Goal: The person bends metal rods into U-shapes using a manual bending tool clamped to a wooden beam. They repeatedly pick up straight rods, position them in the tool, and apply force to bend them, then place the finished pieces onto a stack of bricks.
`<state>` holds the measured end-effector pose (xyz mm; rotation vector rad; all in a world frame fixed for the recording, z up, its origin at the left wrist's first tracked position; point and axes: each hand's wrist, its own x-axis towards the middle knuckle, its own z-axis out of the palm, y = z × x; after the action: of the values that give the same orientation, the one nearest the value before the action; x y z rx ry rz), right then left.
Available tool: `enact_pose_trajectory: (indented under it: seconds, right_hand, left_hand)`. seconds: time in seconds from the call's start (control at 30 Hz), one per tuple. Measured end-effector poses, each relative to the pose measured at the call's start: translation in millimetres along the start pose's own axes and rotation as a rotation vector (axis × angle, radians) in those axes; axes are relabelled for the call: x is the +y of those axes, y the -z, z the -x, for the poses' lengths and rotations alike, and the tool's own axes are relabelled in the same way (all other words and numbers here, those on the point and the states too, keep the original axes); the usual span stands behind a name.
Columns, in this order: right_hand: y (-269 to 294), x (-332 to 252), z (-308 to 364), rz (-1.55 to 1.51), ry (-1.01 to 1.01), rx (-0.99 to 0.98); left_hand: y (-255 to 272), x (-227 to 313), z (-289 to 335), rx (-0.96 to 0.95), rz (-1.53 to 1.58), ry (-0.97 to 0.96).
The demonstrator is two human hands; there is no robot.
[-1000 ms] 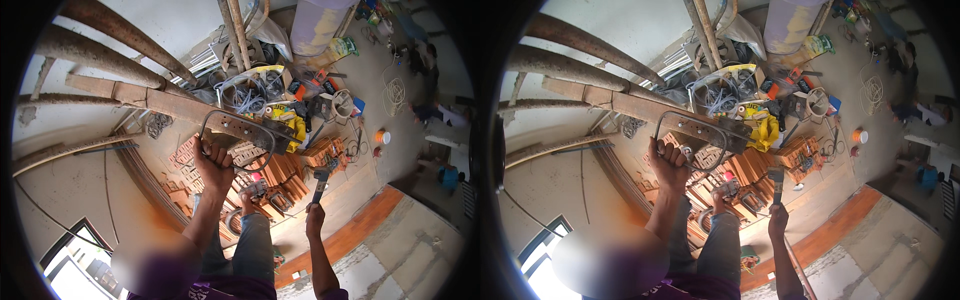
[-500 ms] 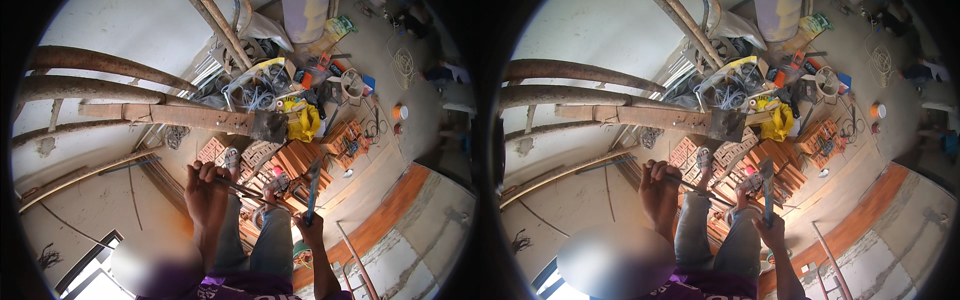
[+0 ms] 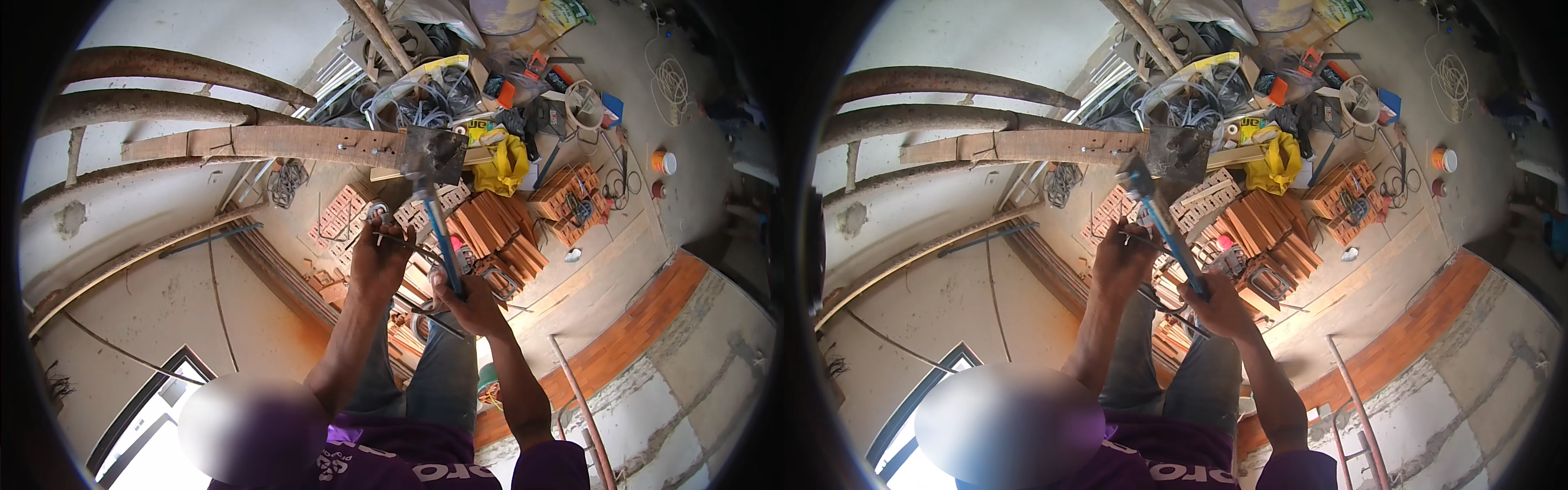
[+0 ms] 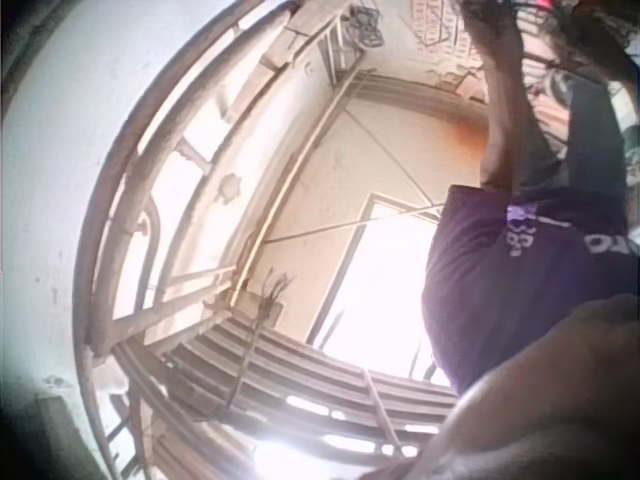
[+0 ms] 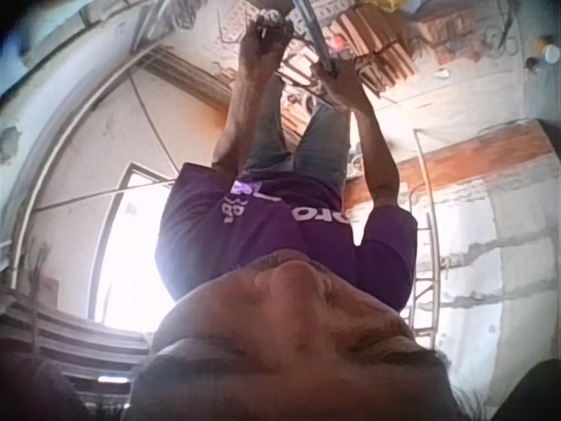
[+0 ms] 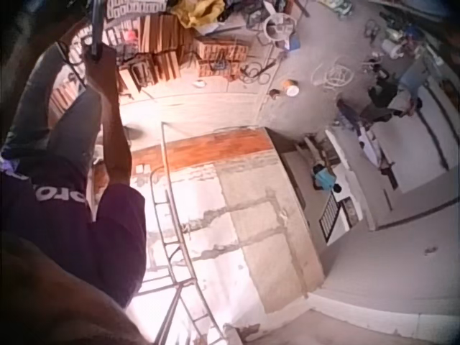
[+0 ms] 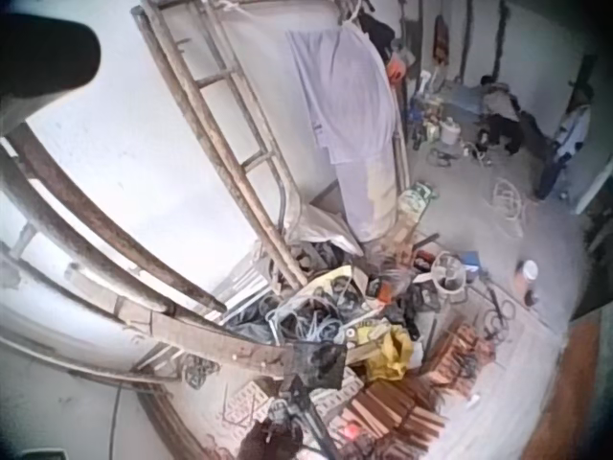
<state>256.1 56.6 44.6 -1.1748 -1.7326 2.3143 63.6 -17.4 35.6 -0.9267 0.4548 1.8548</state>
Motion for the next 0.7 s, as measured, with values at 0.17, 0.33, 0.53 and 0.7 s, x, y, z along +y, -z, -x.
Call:
enact_pose_trajectory:
  seconds: [0.17,0.33,0.53,0.7]
  right_hand:
    - [18,-29,14,-0.495,-0.234,-0.085]
    - [37,-9,26,-0.734,-0.204,-0.076]
    - [43,-24,27,-0.866,-0.394,-0.036]
    - [34,7,13,-1.100,-0.433,0.025]
  left_hand:
    - [6,-12,40,0.039,-0.889,-0.048]
    - [-14,1,56,-0.411,-2.116,-0.868]
    - [26,-3,32,-1.298,-2.279,-0.402]
    - [53,-23,51,-0.838,-1.902,-0.185]
